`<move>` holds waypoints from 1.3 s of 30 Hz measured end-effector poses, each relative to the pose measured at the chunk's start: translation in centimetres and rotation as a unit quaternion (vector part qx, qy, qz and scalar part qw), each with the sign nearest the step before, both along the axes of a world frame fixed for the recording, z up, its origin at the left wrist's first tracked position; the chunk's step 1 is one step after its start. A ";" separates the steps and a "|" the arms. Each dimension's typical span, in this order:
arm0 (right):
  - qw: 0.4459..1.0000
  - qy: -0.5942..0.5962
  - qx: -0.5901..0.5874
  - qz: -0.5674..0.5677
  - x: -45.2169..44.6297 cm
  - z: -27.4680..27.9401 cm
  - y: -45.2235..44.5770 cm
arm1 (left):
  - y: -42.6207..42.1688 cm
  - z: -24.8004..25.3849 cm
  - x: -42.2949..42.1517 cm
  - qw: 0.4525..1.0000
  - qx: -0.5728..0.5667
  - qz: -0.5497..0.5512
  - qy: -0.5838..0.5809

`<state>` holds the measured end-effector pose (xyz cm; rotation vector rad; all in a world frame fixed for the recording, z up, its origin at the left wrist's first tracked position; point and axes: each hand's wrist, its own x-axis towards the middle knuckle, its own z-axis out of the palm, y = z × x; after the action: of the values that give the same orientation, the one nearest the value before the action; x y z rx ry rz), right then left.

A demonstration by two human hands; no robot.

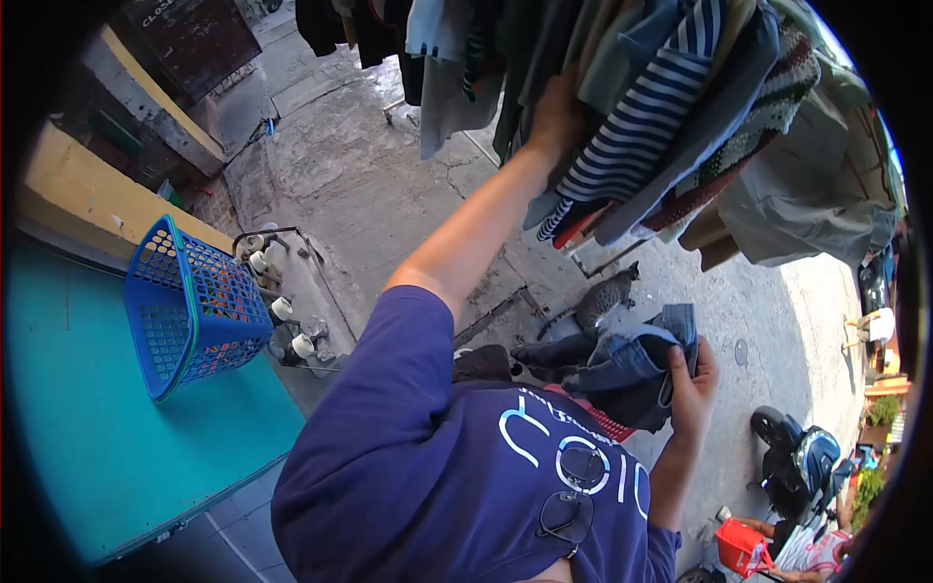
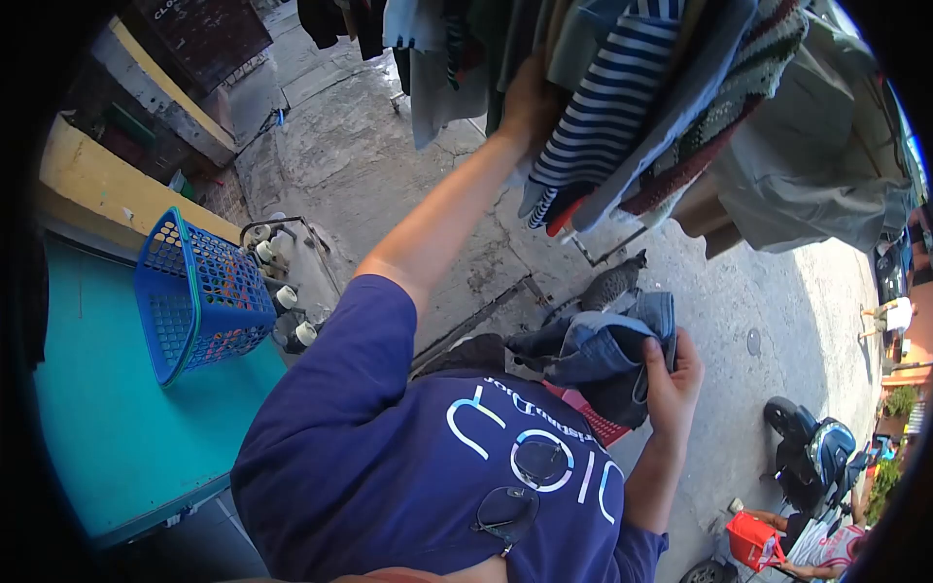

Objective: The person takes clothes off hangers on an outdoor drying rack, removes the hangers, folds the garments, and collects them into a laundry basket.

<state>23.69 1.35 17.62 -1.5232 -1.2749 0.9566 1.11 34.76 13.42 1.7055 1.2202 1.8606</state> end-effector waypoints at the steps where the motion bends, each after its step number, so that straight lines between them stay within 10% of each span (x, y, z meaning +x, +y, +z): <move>1: 1.000 0.005 0.009 -0.008 -0.1 0.1 0.1 | 1.1 -2.4 -0.9 0.997 0.012 -0.042 -0.062; 4: 0.998 0.045 0.024 -0.032 0.1 0.1 0.1 | -3.0 -2.6 -3.9 0.996 -0.059 0.039 -0.055; 6: 0.997 0.060 0.029 -0.039 0.9 -0.1 0.7 | -1.9 -6.3 -6.2 0.949 -0.265 -0.008 0.169; 13: 0.993 -0.084 0.057 -0.059 -1.2 2.1 4.2 | -7.9 -9.7 -1.9 0.959 -0.177 -0.159 0.157; 15: 0.983 -0.177 0.049 -0.027 -2.4 5.2 5.1 | -6.6 -8.5 -3.3 0.915 -0.215 -0.245 0.237; 19: 0.954 -0.273 0.125 -0.025 -3.9 8.4 6.9 | -1.9 2.7 -9.9 0.643 -0.290 -0.251 0.663; 23: 0.945 -0.288 0.155 0.011 -5.5 9.9 9.4 | 1.4 16.7 -12.1 0.965 0.040 -0.168 0.196; 24: 0.943 -0.287 0.166 0.015 -6.1 9.9 10.0 | 2.9 19.8 -11.8 0.963 0.063 -0.252 0.078; 27: 0.945 -0.281 0.168 0.020 -7.8 9.7 10.6 | 11.2 26.0 -10.5 0.907 0.353 -0.028 0.230; 31: 0.944 -0.278 0.175 0.015 -7.8 9.0 9.5 | 16.4 28.7 -7.8 0.942 0.143 -0.034 0.301; 39: 0.959 -0.231 0.114 -0.116 -4.9 6.8 4.8 | 14.5 28.4 -5.8 0.744 0.265 0.258 0.557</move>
<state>18.82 6.15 24.41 -1.7208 -1.4266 0.2935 -4.64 49.28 41.79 3.3634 1.7829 1.4009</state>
